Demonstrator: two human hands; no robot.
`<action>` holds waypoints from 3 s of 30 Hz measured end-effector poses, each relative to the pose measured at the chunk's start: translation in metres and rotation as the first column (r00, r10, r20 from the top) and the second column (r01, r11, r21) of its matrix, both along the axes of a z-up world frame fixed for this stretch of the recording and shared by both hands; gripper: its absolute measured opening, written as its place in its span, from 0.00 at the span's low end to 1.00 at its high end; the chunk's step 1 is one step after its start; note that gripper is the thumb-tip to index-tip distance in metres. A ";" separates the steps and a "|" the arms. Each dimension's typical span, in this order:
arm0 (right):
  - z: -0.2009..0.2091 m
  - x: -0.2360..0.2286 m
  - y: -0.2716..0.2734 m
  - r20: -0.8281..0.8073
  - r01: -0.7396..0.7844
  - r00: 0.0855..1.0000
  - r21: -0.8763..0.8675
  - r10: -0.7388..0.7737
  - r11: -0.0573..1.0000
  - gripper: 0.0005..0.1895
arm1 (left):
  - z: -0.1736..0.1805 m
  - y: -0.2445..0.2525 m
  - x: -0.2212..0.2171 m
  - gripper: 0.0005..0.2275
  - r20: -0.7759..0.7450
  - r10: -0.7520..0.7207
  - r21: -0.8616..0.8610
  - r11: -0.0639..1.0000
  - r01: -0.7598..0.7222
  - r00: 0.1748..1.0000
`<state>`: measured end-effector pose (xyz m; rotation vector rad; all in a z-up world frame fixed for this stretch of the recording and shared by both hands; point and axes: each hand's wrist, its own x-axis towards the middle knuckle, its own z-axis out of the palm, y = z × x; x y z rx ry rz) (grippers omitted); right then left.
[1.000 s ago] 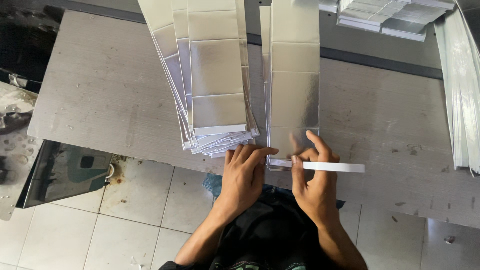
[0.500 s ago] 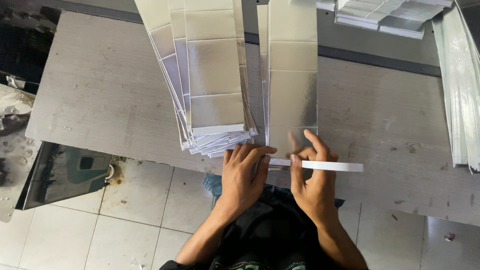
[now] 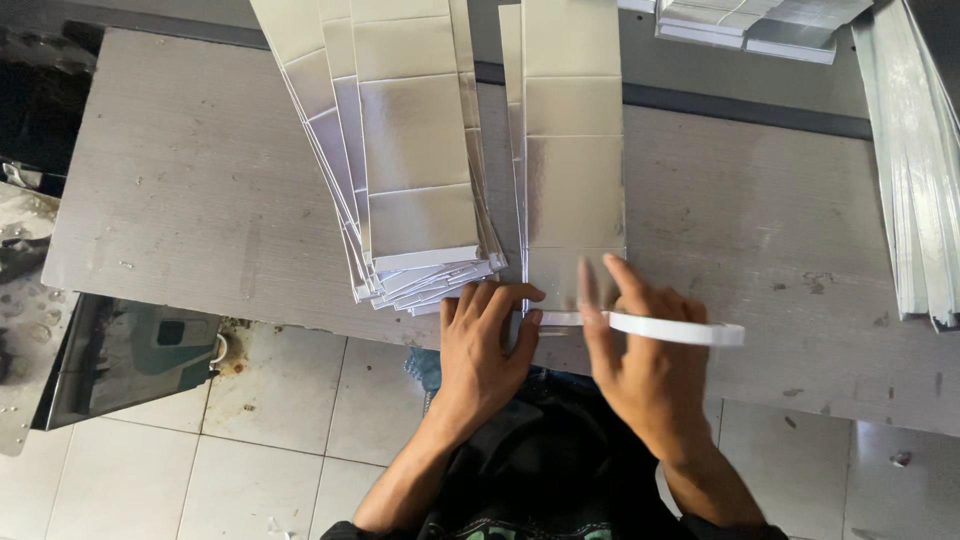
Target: The person tapes stacks of white paper sheets on a workbench using white tape. They apply tape to the edges of the stacks, press it down, and then move the taped stacks aside to continue with the next stack.
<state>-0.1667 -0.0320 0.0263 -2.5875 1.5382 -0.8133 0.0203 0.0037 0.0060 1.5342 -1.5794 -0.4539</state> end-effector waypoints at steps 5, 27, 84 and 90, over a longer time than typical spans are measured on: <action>-0.006 -0.019 0.008 0.613 -0.065 0.787 0.191 -0.068 0.979 0.25 | -0.001 0.001 0.001 0.08 -0.016 -0.017 0.003 1.000 0.017 1.000; -0.033 -0.019 0.005 0.511 0.062 0.850 0.143 -0.128 0.988 0.35 | -0.001 -0.002 -0.001 0.07 -0.004 -0.011 0.012 1.000 0.011 1.000; -0.068 -0.052 0.002 0.870 0.187 0.481 0.016 -0.105 0.982 0.31 | -0.008 -0.024 -0.057 0.25 0.344 -0.332 0.001 0.935 0.354 0.878; -0.065 -0.041 0.002 0.903 0.167 0.409 0.070 -0.134 0.984 0.28 | 0.005 -0.030 -0.031 0.25 0.251 -0.431 -0.030 0.892 0.452 0.867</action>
